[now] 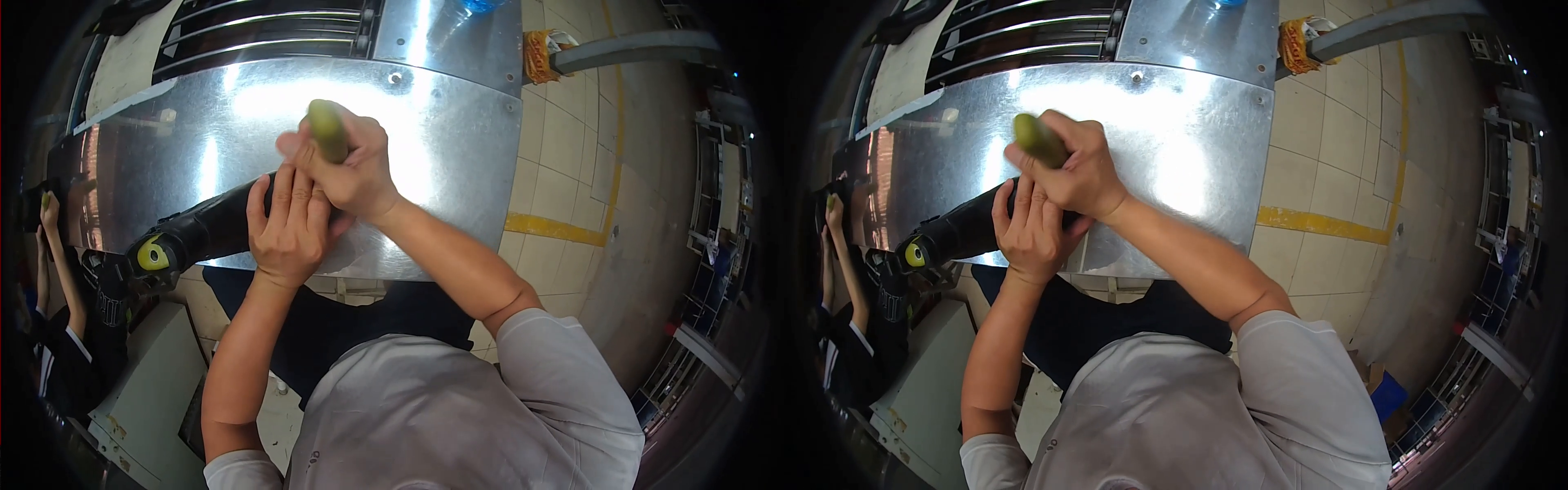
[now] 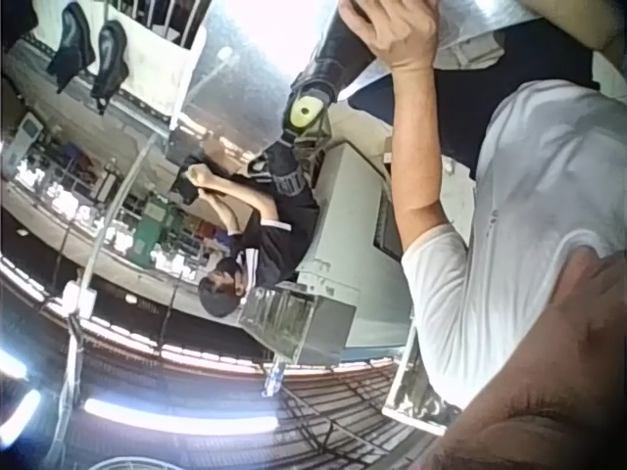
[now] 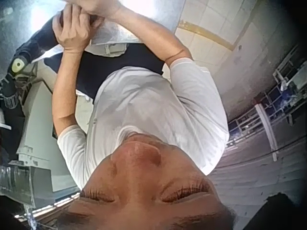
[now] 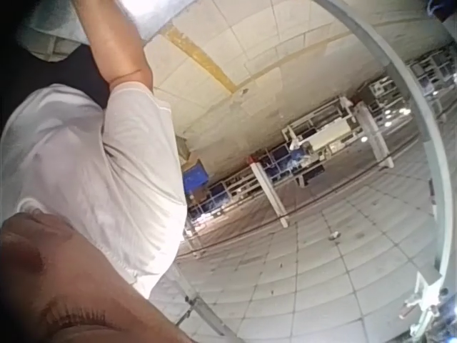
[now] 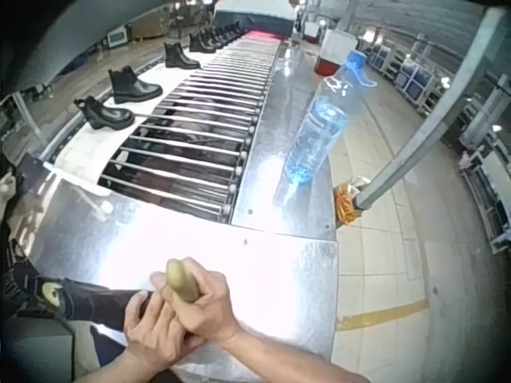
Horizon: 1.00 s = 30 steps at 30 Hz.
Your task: Cleaning and polishing black boots at a factory workstation.
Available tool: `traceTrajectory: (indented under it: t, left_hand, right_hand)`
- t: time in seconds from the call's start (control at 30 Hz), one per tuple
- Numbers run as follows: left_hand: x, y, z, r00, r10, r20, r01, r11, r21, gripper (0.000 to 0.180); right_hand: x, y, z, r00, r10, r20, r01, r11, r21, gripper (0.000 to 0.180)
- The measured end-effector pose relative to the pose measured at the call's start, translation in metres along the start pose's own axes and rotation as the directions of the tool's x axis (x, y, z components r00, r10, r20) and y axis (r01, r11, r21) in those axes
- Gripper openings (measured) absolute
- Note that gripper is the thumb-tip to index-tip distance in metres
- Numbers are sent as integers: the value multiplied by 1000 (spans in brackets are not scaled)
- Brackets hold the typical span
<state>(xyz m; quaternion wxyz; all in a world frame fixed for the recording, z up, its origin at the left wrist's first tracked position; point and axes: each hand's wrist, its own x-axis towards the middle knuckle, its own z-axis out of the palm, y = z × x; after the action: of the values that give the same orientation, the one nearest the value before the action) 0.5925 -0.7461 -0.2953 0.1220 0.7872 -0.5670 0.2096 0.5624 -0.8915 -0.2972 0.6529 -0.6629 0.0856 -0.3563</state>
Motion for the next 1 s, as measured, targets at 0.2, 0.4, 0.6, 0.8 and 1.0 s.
traceTrajectory:
  t: [0.2, 0.4, 0.6, 0.8, 1.0]
  left_hand:
    - [-1, -6, -4, 999, 29, -34, -31, 997, -68, 46]
    - [2, -5, -9, 998, 68, 0, -68, 996, -52, 45]
    - [-8, -10, -9, 998, 65, -4, -65, 984, -168, 40]
    - [-32, -15, -18, 963, 269, -21, -264, 919, -293, 43]
    - [-35, -11, -2, 973, 196, -122, -219, 951, -216, 54]
  right_hand:
    - [-3, -1, -14, 818, 574, -37, -388, 598, 701, 21]
    - [-28, 0, 14, 900, 232, -369, -100, 934, 343, 21]
    - [-28, -12, -4, 748, 630, -209, -353, 643, 680, 21]
    - [-38, -29, -18, 769, 580, -269, -303, 701, 645, 25]
    - [-56, -22, -11, 695, 700, -165, -393, 562, 727, 27]
